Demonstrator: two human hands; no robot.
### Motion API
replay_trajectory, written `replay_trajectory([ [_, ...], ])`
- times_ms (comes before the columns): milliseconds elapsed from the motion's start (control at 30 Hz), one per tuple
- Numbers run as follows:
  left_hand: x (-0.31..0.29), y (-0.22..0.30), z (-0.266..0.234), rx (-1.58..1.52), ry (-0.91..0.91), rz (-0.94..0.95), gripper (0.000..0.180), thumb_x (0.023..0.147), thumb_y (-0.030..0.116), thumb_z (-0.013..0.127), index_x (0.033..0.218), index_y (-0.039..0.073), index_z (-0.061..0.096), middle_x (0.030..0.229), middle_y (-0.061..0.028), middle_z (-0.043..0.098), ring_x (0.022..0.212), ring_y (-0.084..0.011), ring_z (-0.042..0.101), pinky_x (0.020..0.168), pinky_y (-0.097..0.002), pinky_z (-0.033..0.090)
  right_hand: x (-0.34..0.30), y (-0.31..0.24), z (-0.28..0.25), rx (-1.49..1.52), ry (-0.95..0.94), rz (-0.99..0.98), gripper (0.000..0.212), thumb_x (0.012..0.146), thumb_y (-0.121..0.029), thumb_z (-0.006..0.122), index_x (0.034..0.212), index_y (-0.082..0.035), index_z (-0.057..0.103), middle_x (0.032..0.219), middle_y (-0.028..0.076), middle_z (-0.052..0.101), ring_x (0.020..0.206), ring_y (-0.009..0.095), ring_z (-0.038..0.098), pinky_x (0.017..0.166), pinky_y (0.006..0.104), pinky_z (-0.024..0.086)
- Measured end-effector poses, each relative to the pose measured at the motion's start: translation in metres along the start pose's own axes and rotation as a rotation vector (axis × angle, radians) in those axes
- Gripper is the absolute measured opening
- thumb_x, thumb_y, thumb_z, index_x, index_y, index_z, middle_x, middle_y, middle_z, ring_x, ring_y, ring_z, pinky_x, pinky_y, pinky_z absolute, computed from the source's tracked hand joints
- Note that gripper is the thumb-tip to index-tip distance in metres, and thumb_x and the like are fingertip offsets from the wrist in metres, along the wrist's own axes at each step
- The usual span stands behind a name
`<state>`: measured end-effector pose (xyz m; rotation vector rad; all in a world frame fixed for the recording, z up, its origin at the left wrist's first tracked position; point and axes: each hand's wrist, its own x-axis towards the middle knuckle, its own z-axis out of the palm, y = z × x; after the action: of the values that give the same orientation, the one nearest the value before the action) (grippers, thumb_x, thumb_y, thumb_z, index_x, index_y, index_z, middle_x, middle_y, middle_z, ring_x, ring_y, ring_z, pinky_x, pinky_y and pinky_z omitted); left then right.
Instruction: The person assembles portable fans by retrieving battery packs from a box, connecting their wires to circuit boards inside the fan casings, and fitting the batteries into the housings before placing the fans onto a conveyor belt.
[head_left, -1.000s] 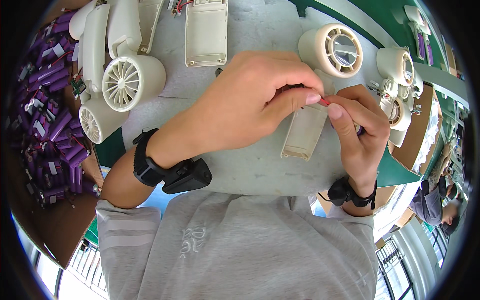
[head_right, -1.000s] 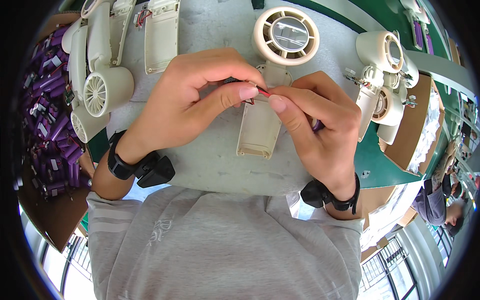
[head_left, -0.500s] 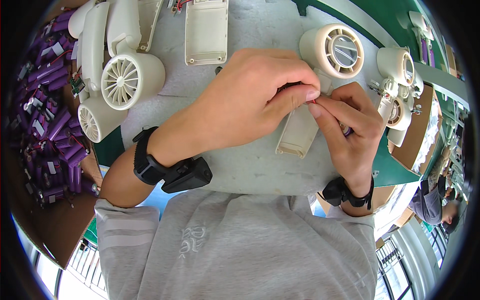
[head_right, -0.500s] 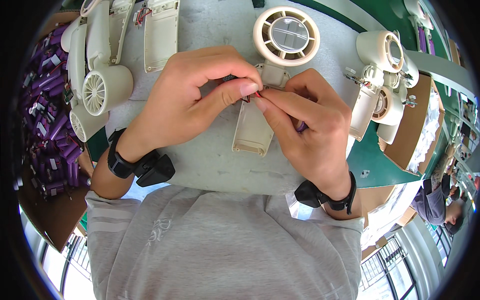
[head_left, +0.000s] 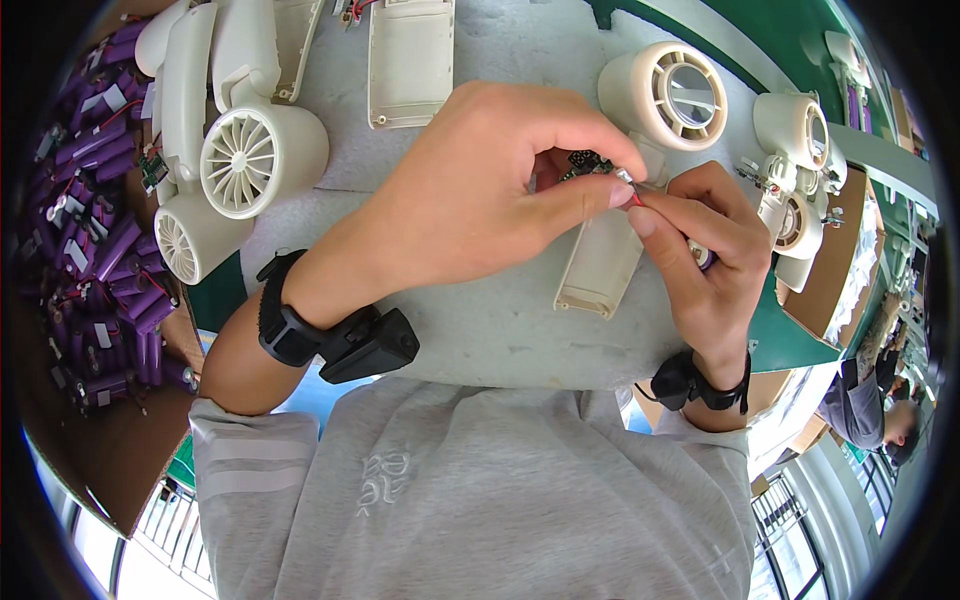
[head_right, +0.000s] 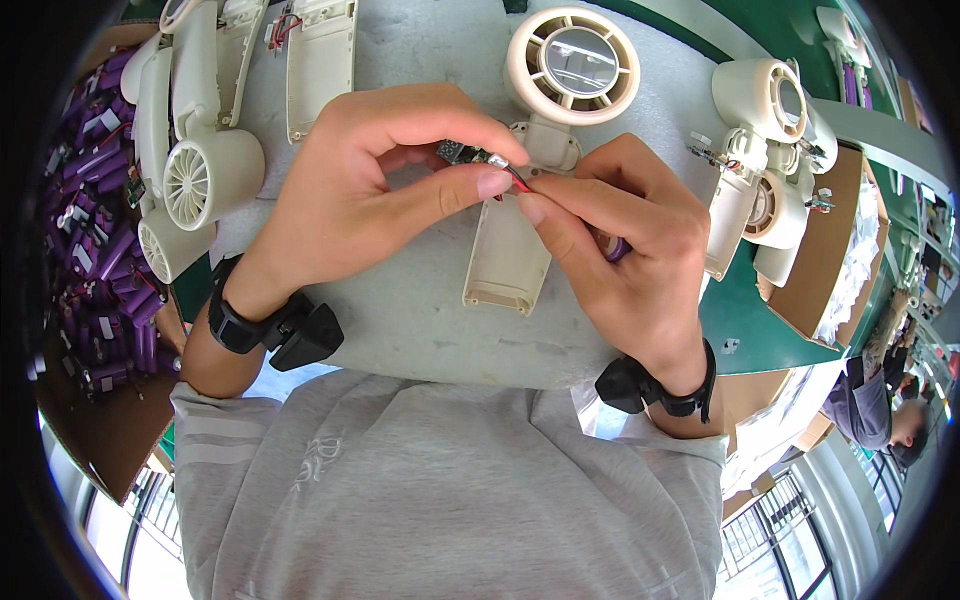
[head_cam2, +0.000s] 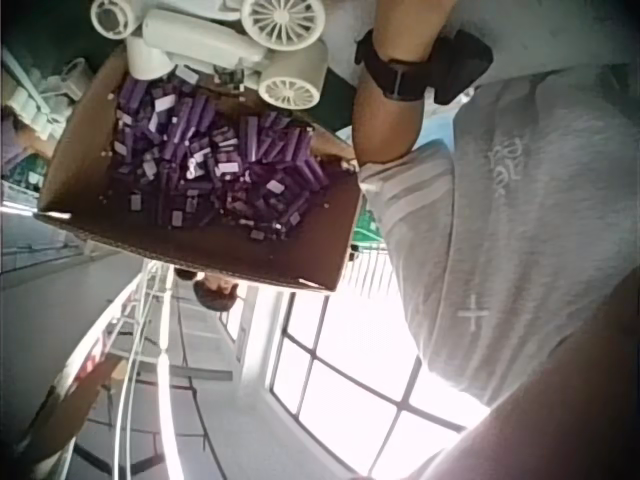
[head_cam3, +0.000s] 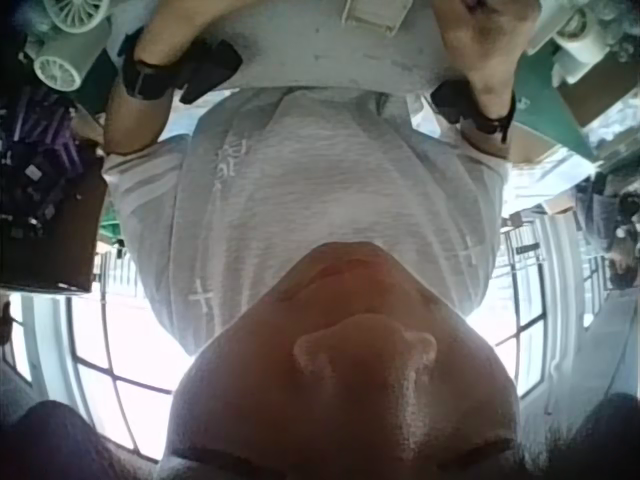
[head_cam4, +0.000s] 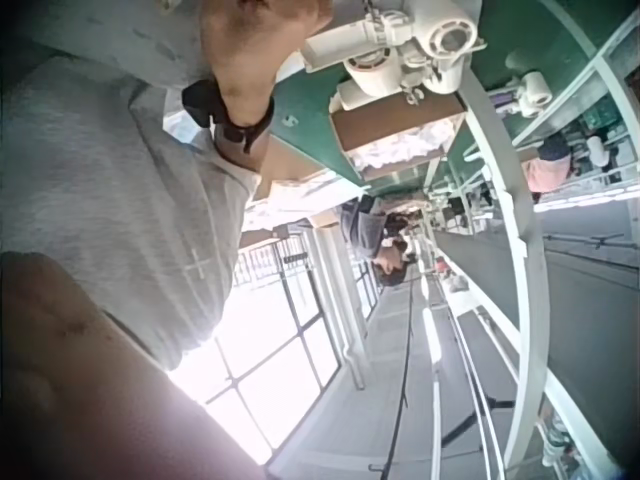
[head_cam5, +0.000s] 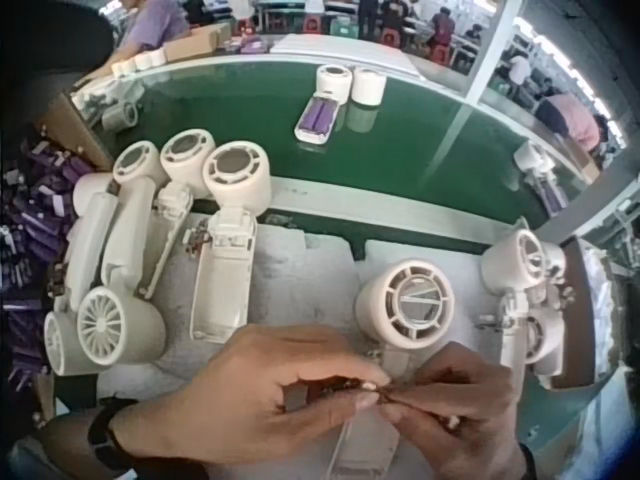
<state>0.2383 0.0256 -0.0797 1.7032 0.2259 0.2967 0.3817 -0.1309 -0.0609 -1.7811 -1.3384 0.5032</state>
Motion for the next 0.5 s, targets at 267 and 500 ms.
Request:
replay_trajectory([
  [267, -0.0001, 0.0016, -0.0036, 0.121, -0.026, -0.006, 0.010, 0.087, 0.009, 0.069, 0.091, 0.000, 0.068, 0.077, -0.0054, 0.063, 0.067, -0.0103, 0.059, 0.060, -0.0222, 0.046, -0.0039, -0.0043, 0.0042, -0.154, 0.087, -0.079, 0.016, 0.074, 0.002, 0.075, 0.090, -0.001, 0.072, 0.079, 0.005, 0.060, 0.061, 0.011, 0.052, 0.051, 0.0229, 0.038],
  [500, -0.0009, 0.0043, -0.0036, -0.015, -0.049, -0.101, 0.015, 0.084, 0.002, 0.069, 0.099, -0.001, 0.067, 0.088, -0.0057, 0.065, 0.079, -0.0102, 0.061, 0.070, -0.0246, 0.051, -0.0021, -0.0013, 0.0046, -0.113, 0.090, -0.073, 0.015, 0.074, -0.003, 0.078, 0.088, -0.003, 0.074, 0.076, 0.004, 0.060, 0.054, 0.007, 0.048, 0.046, 0.0212, 0.034],
])
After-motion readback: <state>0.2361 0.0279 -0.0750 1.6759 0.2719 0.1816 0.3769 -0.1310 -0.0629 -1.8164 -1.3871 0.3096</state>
